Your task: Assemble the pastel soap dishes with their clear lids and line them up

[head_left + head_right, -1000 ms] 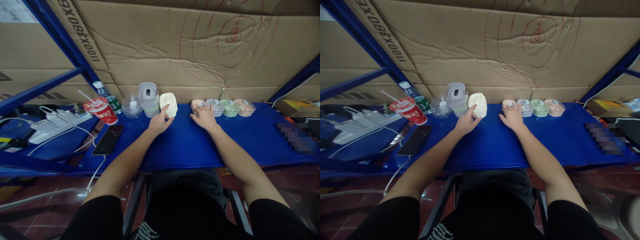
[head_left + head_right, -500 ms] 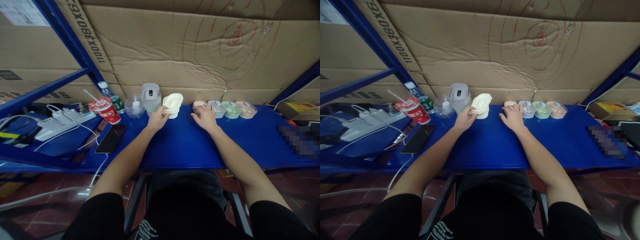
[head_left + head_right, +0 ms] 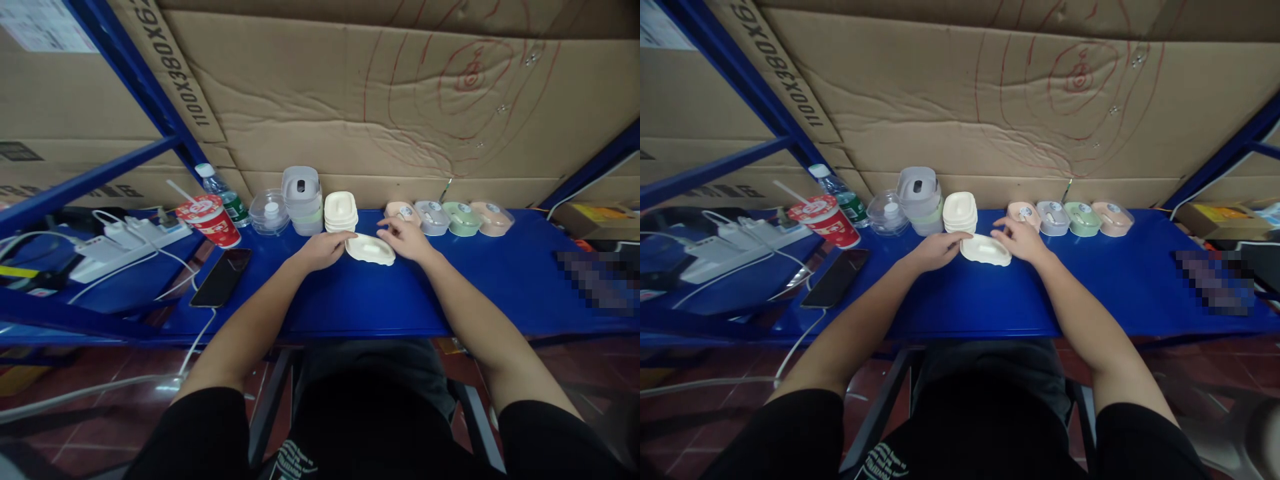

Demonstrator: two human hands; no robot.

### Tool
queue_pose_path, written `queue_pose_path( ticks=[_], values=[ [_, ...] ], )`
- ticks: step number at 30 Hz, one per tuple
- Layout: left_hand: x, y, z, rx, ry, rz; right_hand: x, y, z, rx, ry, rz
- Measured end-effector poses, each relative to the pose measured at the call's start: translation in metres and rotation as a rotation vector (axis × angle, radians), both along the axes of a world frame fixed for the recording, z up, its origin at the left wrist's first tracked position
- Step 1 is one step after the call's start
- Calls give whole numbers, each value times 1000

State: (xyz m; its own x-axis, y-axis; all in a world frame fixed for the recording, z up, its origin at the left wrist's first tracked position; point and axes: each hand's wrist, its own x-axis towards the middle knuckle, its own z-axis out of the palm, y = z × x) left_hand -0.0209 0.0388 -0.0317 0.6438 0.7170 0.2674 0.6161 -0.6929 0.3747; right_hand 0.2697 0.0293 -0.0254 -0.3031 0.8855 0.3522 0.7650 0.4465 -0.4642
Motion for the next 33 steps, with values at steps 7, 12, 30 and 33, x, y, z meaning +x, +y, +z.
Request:
queue_pose_path(
  ticks=[7,12,30,33],
  values=[
    [-11,4,10,147,-134,377,-16,-2,-5,-116,-250,105],
    [-43,23,18,285,-390,688,-16,-2,-7,-122,-171,160],
    [-52,36,16,291,-610,770,-23,-5,-11,-143,-7,275],
    [-50,34,20,354,-682,796,-23,-6,-10,-136,4,274]
  ],
)
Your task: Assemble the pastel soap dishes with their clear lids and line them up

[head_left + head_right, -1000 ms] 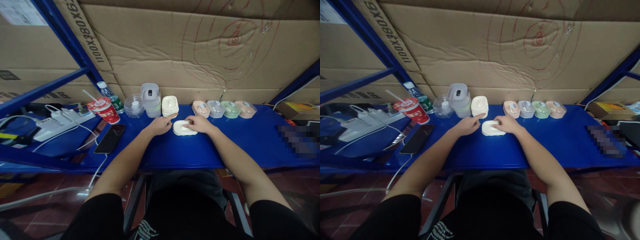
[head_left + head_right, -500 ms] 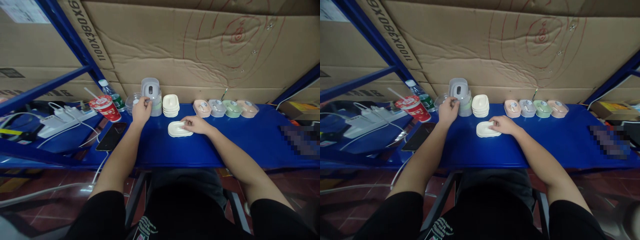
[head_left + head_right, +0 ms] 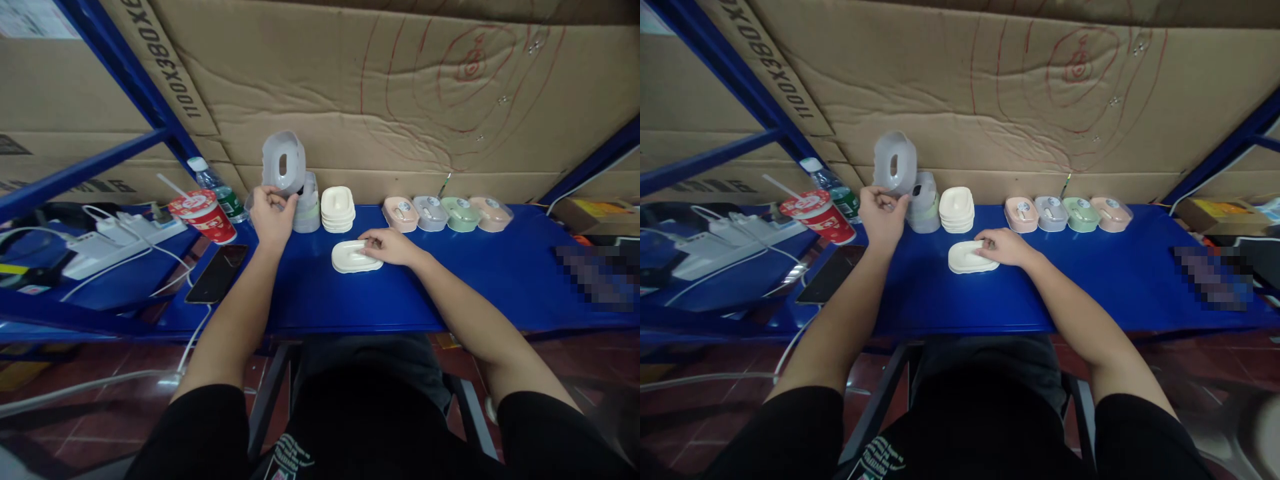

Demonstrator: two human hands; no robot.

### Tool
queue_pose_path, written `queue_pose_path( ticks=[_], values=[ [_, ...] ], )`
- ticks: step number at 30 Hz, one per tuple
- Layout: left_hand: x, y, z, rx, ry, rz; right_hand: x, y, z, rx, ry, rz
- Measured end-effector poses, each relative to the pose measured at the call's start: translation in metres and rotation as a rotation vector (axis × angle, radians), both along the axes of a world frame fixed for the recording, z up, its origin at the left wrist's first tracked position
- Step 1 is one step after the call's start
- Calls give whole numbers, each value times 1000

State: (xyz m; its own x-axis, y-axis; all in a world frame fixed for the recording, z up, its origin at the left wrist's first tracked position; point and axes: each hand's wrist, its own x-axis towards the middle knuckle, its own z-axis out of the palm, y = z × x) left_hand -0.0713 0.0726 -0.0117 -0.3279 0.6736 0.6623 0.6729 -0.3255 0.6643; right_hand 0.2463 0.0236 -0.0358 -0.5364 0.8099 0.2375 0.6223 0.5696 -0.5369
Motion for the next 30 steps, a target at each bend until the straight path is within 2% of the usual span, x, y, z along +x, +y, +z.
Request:
queue_pose_path(
  ticks=[3,5,8,10,12,14,17,21,26,30],
  values=[
    [6,-6,3,47,-16,-10,1,-1,3,15,39,-23],
    [12,-14,3,58,9,-66,3,0,6,54,91,-67],
    [22,-29,1,32,102,-218,9,2,8,133,178,-179],
    [30,-39,1,-29,182,-363,12,4,8,170,215,-245],
    [38,-48,2,-105,255,-500,13,4,9,201,216,-297],
    [45,-54,3,-172,314,-577,13,2,12,230,191,-356],
    [50,-55,5,-261,345,-558,12,0,17,203,141,-409],
    [49,-50,6,-369,376,-548,13,1,22,35,14,-411],
    [48,-46,8,-508,578,-583,12,3,23,-152,-232,-388],
    [49,-45,6,-697,792,-602,7,1,24,-247,-439,-339]
  ],
)
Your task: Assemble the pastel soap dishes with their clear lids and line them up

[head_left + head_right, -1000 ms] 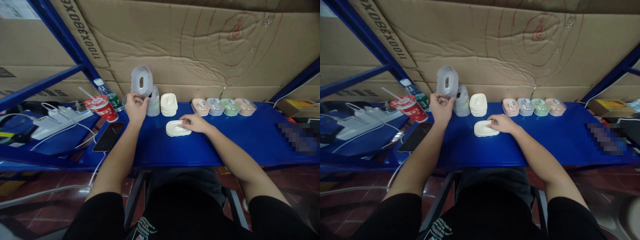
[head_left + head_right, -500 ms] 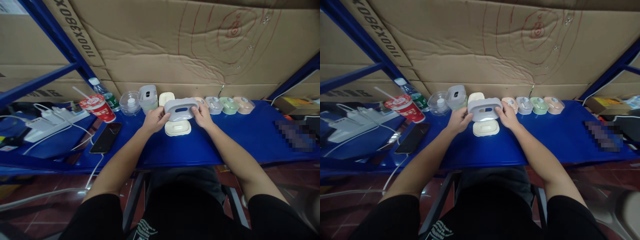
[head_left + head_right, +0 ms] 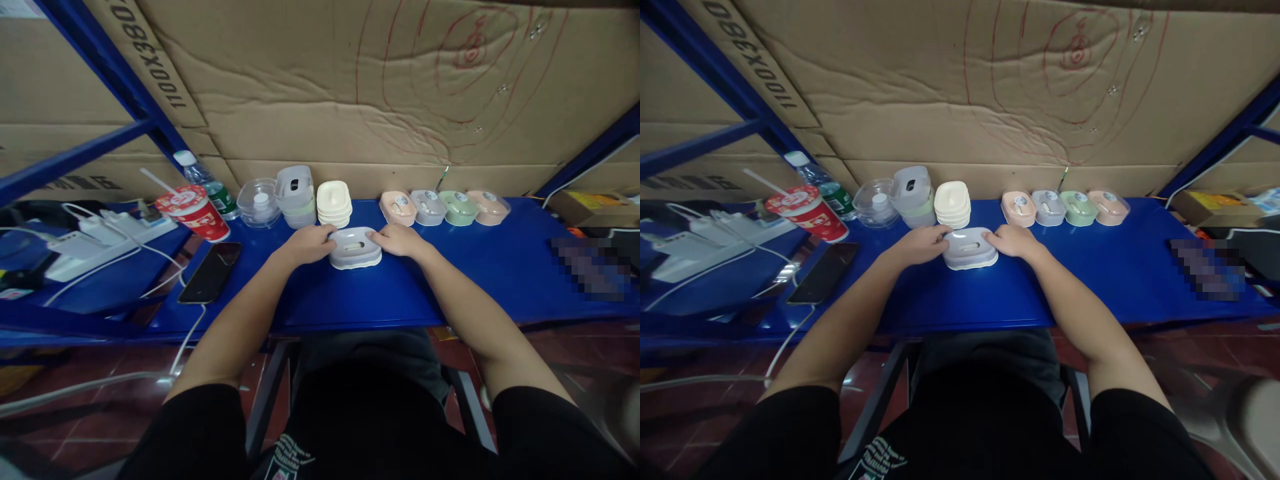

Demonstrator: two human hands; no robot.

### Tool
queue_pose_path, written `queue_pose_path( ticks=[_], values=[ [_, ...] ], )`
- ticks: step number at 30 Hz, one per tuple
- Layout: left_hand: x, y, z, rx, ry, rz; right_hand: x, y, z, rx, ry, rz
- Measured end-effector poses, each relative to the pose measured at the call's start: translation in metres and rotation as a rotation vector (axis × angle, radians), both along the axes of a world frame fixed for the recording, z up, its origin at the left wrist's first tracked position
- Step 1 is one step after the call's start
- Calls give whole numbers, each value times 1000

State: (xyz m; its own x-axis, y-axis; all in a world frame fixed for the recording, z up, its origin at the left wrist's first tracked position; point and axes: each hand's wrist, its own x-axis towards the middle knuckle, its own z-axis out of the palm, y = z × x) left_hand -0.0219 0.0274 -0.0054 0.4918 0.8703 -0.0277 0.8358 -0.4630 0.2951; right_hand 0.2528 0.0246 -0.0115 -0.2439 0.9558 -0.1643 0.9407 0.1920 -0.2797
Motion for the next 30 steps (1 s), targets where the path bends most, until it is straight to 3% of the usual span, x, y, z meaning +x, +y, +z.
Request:
queue_pose_path(
  ticks=[3,13,16,20,22,25,28,30],
  values=[
    [0,1,-4,-66,107,-53,-3,-1,1,-41,-38,4],
    [3,3,-10,19,31,-28,-1,1,-4,-24,-113,26],
    [-5,6,-3,214,-147,107,0,2,-6,-15,-95,24],
    [-39,19,12,590,-454,466,2,4,-9,-15,-76,37],
    [-60,26,17,709,-482,605,3,4,-10,-15,-68,35],
    [-83,35,18,629,-369,706,4,5,-11,-15,-56,41],
    [-91,39,12,371,-169,705,4,4,-10,-9,-50,58],
    [-91,41,9,301,-103,689,4,4,-9,-12,-55,57]
  ],
)
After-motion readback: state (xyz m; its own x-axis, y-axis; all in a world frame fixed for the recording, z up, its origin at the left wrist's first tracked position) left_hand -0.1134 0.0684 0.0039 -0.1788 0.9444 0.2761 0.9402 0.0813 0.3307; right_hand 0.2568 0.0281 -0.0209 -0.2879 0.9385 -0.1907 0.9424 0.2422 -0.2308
